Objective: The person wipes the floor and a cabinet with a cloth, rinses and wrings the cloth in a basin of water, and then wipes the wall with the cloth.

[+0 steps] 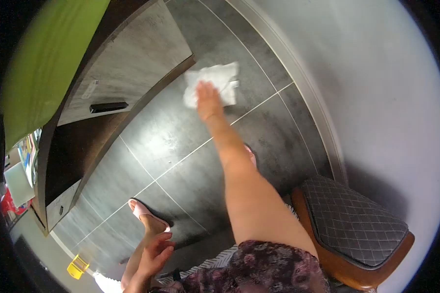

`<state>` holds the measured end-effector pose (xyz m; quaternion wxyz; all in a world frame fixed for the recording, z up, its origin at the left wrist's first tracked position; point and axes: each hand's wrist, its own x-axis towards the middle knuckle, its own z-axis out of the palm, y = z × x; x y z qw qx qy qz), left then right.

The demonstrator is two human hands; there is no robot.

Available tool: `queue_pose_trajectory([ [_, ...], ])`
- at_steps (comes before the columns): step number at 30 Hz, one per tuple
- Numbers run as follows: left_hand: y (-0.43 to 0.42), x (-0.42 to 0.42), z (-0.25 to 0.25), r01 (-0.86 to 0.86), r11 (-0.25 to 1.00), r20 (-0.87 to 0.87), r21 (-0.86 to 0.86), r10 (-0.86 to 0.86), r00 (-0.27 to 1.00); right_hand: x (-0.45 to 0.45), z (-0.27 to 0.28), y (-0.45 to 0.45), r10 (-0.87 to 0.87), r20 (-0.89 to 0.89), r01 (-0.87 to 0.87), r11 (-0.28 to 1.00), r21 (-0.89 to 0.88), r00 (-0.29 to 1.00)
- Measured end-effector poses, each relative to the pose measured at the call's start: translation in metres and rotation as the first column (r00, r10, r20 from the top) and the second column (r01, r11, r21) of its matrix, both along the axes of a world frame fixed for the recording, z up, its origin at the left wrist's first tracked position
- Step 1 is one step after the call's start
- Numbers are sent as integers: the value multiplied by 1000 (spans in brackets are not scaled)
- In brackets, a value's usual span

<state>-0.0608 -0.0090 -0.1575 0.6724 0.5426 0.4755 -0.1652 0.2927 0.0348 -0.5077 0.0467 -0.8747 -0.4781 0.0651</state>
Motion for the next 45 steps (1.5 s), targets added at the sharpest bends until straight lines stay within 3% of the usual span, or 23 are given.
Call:
queue_pose_trajectory([
  [2,3,5,0,-8,1000,-28,13,8,1000,-47,9,7,186,-148,-167,977,135,971],
  [4,5,11,1,-4,1000,-43,28,5,999,-86,35,-6,452,-71,-455,889,-42,889],
  [7,6,14,1,19,999,-52,44,-17,999,-110,32,-44,580,-182,-551,813,185,794],
  [10,2,7,-3,49,998,-51,27,-48,998,-79,22,-72,347,-600,-268,938,220,721],
  [11,3,8,-1,65,997,-45,33,-64,997,-60,18,-93,210,-570,-140,976,164,794],
  [12,3,7,1,69,997,-43,46,-67,997,-34,38,-103,-6,-616,82,992,95,788],
  [13,1,3,3,67,996,-29,59,-65,997,-11,13,-127,71,-162,-65,997,45,984],
  [14,0,-3,3,61,995,-16,74,-60,998,10,42,-137,23,-27,-22,999,36,999],
  [15,1,-8,5,56,994,2,94,-57,998,33,36,-153,-12,-40,15,995,100,999],
  [16,1,-7,12,25,997,10,71,-26,1000,45,30,-166,-95,-17,96,994,50,995],
  [18,-1,-13,24,-22,998,41,60,19,999,57,46,-162,-178,-23,167,957,-236,984],
  [21,2,-28,42,-55,997,48,52,53,997,47,28,-130,-396,-40,365,878,-309,918],
  [25,17,-53,54,-85,990,79,112,77,994,-18,-6,-61,-67,65,84,944,-320,996],
  [28,35,-68,57,-134,978,147,158,110,983,-67,5,3,-137,-222,114,987,-111,965],
  [31,53,-80,60,-206,964,192,169,173,966,-102,11,61,-128,-303,96,988,-119,944],
  [34,65,-92,60,-274,950,213,150,240,947,-153,16,112,13,-331,-57,991,-122,943],
  [38,79,-106,60,-317,937,187,146,289,939,-254,25,151,259,-237,-304,936,-177,936],
  [41,80,-111,60,-359,923,209,137,327,922,-328,36,152,492,-345,-540,840,-51,799],
  [42,82,-112,60,-355,925,209,136,323,923,-354,29,144,576,-297,-609,793,-24,762],
  [43,82,-113,61,-351,926,207,136,320,925,-373,33,135,611,-394,-659,752,19,686],
  [45,80,-111,61,-372,921,217,112,343,914,-392,41,105,730,-376,-776,629,47,570],
])
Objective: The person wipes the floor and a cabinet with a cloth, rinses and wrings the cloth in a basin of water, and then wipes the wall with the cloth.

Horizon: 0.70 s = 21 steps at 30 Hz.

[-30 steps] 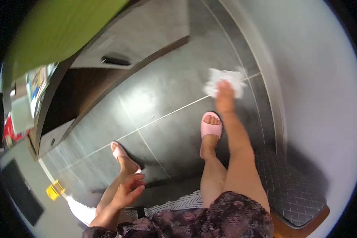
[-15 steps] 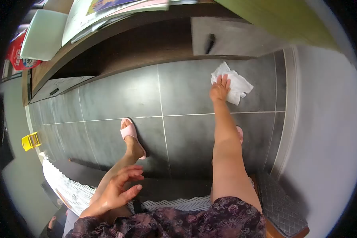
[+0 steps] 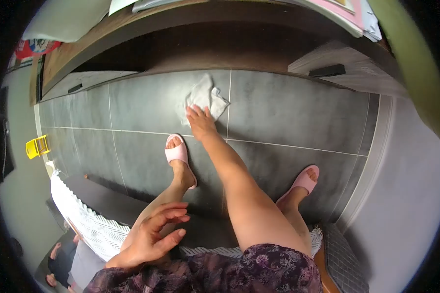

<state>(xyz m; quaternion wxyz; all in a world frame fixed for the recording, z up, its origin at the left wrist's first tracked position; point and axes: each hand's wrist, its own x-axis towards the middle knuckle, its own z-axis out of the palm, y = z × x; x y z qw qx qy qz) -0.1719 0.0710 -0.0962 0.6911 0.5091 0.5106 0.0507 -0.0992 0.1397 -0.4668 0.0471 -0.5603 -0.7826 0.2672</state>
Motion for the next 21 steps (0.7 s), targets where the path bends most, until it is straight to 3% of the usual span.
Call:
queue_pose_trajectory([
  [2,-4,-2,-1,5,1000,21,4,-5,1000,6,-2,-31,107,-33,-105,993,57,994],
  [5,-12,-3,2,42,999,48,22,-43,998,43,-19,-64,-95,-318,84,995,-49,943],
  [6,-10,-2,8,51,999,45,20,-52,998,68,5,-60,-175,-334,97,967,-236,926],
  [7,-9,-2,13,60,998,39,17,-61,997,88,2,-69,-104,-369,103,994,-22,924],
  [9,-6,-5,17,95,995,28,37,-96,995,124,16,-67,-183,-496,218,976,14,849],
  [10,-4,-7,19,118,992,24,46,-120,993,138,39,-58,-298,-564,307,948,-81,770],
  [11,-3,-10,20,101,994,32,49,-102,994,152,40,-54,-376,-540,419,907,-47,753],
  [13,-3,-14,21,66,997,50,47,-68,996,177,54,-33,-280,-205,337,877,343,938],
  [16,0,-19,17,58,997,75,53,-62,995,174,14,-33,-491,-7,490,869,65,871],
  [17,2,-21,16,61,997,72,49,-65,995,156,-3,-33,-535,39,531,844,73,844],
  [19,4,-23,13,79,996,65,40,-81,995,105,-2,-24,-566,81,568,823,2,820],
  [21,2,-26,9,25,1000,74,7,-26,997,49,7,-22,-426,90,433,897,-86,900],
])
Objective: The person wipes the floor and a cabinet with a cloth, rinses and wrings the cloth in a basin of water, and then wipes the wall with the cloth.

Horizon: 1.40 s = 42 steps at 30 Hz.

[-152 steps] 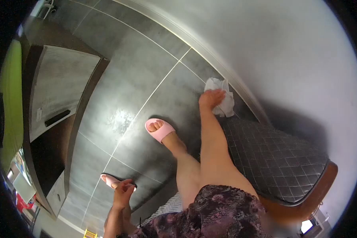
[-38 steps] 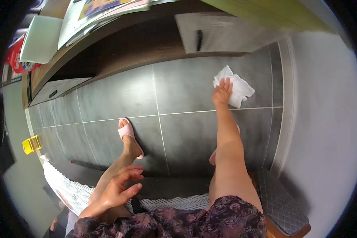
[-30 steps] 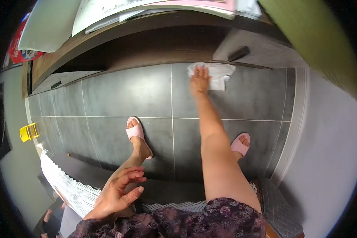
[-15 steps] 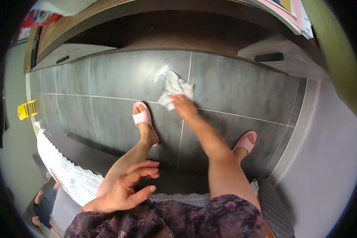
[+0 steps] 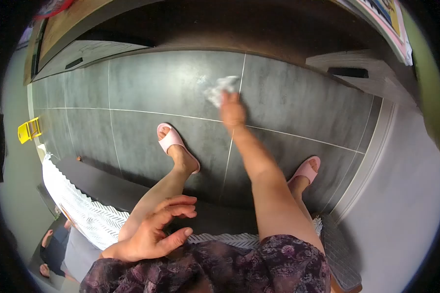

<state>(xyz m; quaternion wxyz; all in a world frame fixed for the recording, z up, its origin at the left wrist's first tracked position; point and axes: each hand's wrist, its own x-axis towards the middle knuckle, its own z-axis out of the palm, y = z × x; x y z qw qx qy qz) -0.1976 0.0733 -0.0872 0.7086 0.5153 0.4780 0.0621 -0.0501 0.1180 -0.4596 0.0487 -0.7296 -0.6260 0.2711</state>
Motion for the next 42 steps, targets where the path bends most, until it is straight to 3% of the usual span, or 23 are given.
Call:
queue_pose_trajectory([
  [2,0,1,-4,-6,1000,0,-7,6,1000,-40,28,-4,244,6,-243,967,-76,970],
  [4,1,3,-4,29,1000,-7,2,-29,1000,-68,11,-28,487,-30,-488,872,-44,873],
  [8,-4,11,-9,26,995,-36,91,-23,999,-59,-3,-57,624,-85,-619,781,80,777],
  [11,-7,11,-8,67,997,-47,45,-65,997,0,-31,-50,134,-209,-169,973,-160,969],
  [14,-6,8,-8,88,996,-29,3,-88,996,88,-36,-42,-167,121,147,976,162,978],
  [15,-6,7,-10,86,996,-21,19,-85,996,112,-23,-37,-394,145,382,918,105,908],
  [16,-5,7,-9,82,996,-14,33,-81,997,145,-38,-39,-495,74,450,835,315,866],
  [18,-3,8,-8,66,998,-30,10,-65,997,184,-30,-34,-618,204,552,777,302,759],
  [21,-10,14,-6,31,1000,-23,-1,-31,999,167,-42,-30,-657,208,576,743,341,725],
  [22,-11,18,-7,29,1000,-18,5,-29,999,136,-19,-26,-644,83,614,754,234,760],
  [23,-12,22,-7,47,999,-25,-2,-47,999,113,-53,-43,-535,-148,546,741,391,832],
  [25,-17,30,-8,76,997,-34,-16,-77,996,61,-21,-68,-420,-169,411,907,-92,891],
  [27,-21,36,-14,67,998,-61,-11,-68,996,26,17,-87,-295,-254,143,863,-485,921],
  [29,-25,39,-18,53,999,-82,-1,-53,995,37,6,-116,167,-201,-217,940,-262,965],
  [30,-27,41,-19,46,999,-87,3,-45,995,48,-6,-131,387,-135,-406,900,-160,912],
  [32,-29,42,-20,66,998,-94,8,-65,993,97,-45,-144,234,38,-232,972,-40,972],
  [33,-29,43,-18,89,996,-95,8,-88,992,121,-1,-122,-8,153,45,971,-236,988],
  [34,-29,44,-17,110,994,-94,10,-109,990,155,-28,-125,-248,190,269,959,-90,950],
  [35,-29,45,-17,109,993,-95,33,-106,990,192,-52,-131,-346,345,306,938,166,873],
  [36,-28,45,-16,109,992,-97,59,-103,990,230,-62,-134,-469,313,349,861,369,826],
  [38,-24,46,-14,118,991,-97,59,-112,989,260,-1,-90,-771,375,833,553,-6,515],
  [41,-21,46,-9,147,989,-66,12,-146,987,271,-68,-85,-565,485,591,798,115,668],
  [42,-19,48,-8,157,987,-42,28,-155,987,243,-48,-66,-817,-64,811,555,188,574],
])
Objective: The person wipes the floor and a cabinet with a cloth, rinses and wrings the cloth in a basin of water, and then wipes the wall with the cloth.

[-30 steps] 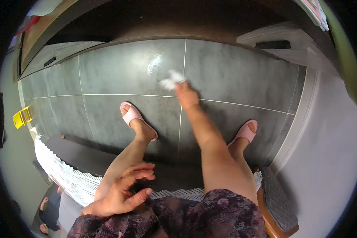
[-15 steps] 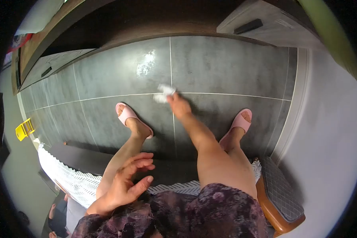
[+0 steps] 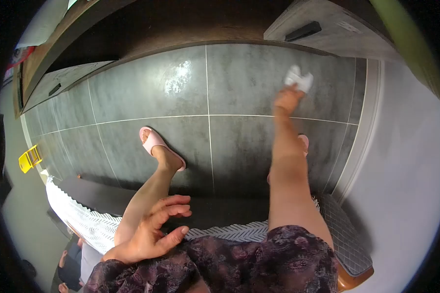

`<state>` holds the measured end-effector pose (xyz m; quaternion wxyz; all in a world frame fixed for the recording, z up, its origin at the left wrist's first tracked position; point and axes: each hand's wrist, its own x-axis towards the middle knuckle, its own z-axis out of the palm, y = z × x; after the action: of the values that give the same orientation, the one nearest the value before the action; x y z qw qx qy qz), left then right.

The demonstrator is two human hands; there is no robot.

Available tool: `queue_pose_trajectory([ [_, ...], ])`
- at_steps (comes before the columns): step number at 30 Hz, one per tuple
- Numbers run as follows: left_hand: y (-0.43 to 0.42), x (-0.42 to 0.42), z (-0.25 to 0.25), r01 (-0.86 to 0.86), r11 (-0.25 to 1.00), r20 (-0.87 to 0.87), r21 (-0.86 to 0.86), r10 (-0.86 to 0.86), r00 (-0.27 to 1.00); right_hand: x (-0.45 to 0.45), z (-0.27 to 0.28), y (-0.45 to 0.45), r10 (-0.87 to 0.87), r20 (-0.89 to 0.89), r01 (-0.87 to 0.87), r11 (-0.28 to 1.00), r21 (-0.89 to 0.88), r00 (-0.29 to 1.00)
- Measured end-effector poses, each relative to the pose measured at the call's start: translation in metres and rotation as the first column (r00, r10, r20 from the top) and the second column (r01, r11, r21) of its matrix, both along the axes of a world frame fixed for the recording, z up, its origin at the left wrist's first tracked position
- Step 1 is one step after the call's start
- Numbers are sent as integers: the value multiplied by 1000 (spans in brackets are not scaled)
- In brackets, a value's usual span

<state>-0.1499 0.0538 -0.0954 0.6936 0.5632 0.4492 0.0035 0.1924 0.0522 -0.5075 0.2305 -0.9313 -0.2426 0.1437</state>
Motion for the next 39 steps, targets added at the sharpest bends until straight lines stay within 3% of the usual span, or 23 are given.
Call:
queue_pose_trajectory([
  [1,1,1,0,13,1000,24,12,-13,1000,-45,26,26,-149,-378,303,870,390,914],
  [2,-2,1,-4,-12,996,31,85,9,999,-69,5,29,36,-159,6,967,256,987],
  [4,0,3,-3,9,996,-8,85,-8,1000,-137,69,60,122,-351,-76,987,141,928],
  [5,0,4,-2,19,996,-26,87,-16,1000,-159,52,58,316,-361,-341,940,-5,877],
  [6,0,6,-1,2,997,-30,71,0,1000,-176,36,54,487,-398,-578,803,-144,777],
  [8,-3,10,-3,-34,998,-37,51,36,999,-212,75,42,601,-408,-703,692,-165,687],
  [10,-8,10,-10,-44,996,-48,80,48,998,-237,38,-20,916,-173,-932,354,-76,362],
  [12,-12,7,-15,-37,995,-78,93,44,996,-246,48,-72,873,-448,-982,168,-89,190],
  [14,-14,5,-19,-10,996,-113,92,21,993,-231,50,-119,974,-228,-998,31,50,19],
  [15,-14,5,-20,-11,995,-106,102,22,994,-216,54,-112,879,-455,-984,175,34,140],
  [17,-17,3,-20,-3,995,-93,99,12,996,-181,76,-82,483,-813,-896,433,-101,325],
  [18,-17,2,-19,3,996,-92,94,5,996,-157,48,-91,796,-435,-907,379,-182,421],
  [19,-17,2,-19,7,995,-90,95,2,996,-123,19,-97,932,48,-891,357,-281,359],
  [20,-16,2,-17,10,995,-89,96,-1,996,-88,26,-79,816,-16,-760,530,-377,577],
  [22,-10,4,-11,7,999,-90,48,-3,996,-11,-11,-72,499,169,-427,841,-334,850],
  [24,-10,5,-10,-1,1000,-82,29,3,997,38,0,-54,248,97,-192,898,-396,964],
  [26,-14,5,-12,-8,999,-66,35,10,998,38,23,-35,493,20,-343,633,-694,870],
  [28,-14,8,-13,26,999,-67,26,-24,997,19,-9,-43,273,168,-204,918,-339,947],
  [31,-17,11,-13,53,998,-77,34,-50,996,-67,24,-38,417,35,-386,868,-312,908],
  [35,-19,13,-19,51,997,-96,61,-45,994,-56,60,-23,484,-188,-519,781,-348,854],
  [36,-19,14,-19,51,997,-108,61,-44,993,-22,-4,-44,565,112,-539,818,-200,817],
  [39,-19,16,-16,55,997,-131,49,-48,990,19,41,-33,217,-108,-240,924,-297,970],
])
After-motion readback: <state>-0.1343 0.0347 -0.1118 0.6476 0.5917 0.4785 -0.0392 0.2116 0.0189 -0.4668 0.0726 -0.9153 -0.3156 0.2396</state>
